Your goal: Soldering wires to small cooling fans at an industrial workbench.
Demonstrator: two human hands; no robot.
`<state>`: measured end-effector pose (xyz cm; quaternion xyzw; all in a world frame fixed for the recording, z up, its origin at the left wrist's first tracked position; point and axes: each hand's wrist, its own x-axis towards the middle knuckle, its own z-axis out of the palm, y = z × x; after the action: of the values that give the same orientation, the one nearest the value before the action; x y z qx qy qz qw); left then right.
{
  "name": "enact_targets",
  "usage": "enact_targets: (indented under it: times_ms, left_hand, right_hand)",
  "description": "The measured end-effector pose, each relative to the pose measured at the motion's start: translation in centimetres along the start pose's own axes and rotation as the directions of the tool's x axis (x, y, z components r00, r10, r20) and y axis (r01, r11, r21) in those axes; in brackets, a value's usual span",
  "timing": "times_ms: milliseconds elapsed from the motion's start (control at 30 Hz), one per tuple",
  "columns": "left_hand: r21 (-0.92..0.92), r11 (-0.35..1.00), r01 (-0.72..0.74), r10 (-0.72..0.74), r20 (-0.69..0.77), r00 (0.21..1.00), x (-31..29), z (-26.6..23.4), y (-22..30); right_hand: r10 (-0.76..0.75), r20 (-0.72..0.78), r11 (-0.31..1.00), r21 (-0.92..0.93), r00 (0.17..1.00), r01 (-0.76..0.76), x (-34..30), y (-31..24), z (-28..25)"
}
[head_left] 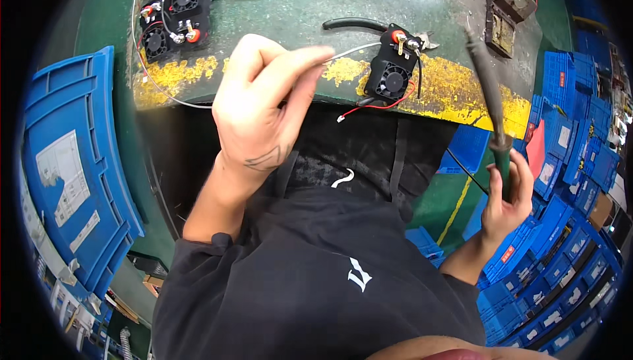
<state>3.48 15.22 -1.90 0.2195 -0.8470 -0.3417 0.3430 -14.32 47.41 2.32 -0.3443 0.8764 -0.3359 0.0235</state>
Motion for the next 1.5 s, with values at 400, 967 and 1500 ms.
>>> enact_targets:
  times_ms: [400,967,1500]
  left_hand:
    - [-0.064,0.997,-0.032,0.038,0.088,0.995,0.4,2.5,-0.2]
    - [-0.089,0.996,-0.022,0.030,0.084,0.996,0.3,2.9,0.0]
    - [-0.067,0.997,-0.038,0.043,0.083,0.996,0.3,3.2,-0.1]
  right_hand:
    - [-0.115,0.089,0.985,-0.115,0.989,0.125,-0.1,-2.2,0.8]
    - [-0.022,0.172,0.998,-0.061,0.985,0.033,0.3,-1.3,1.0]
    - [-0.073,0.177,0.993,-0.079,0.981,0.088,0.7,-1.4,0.7]
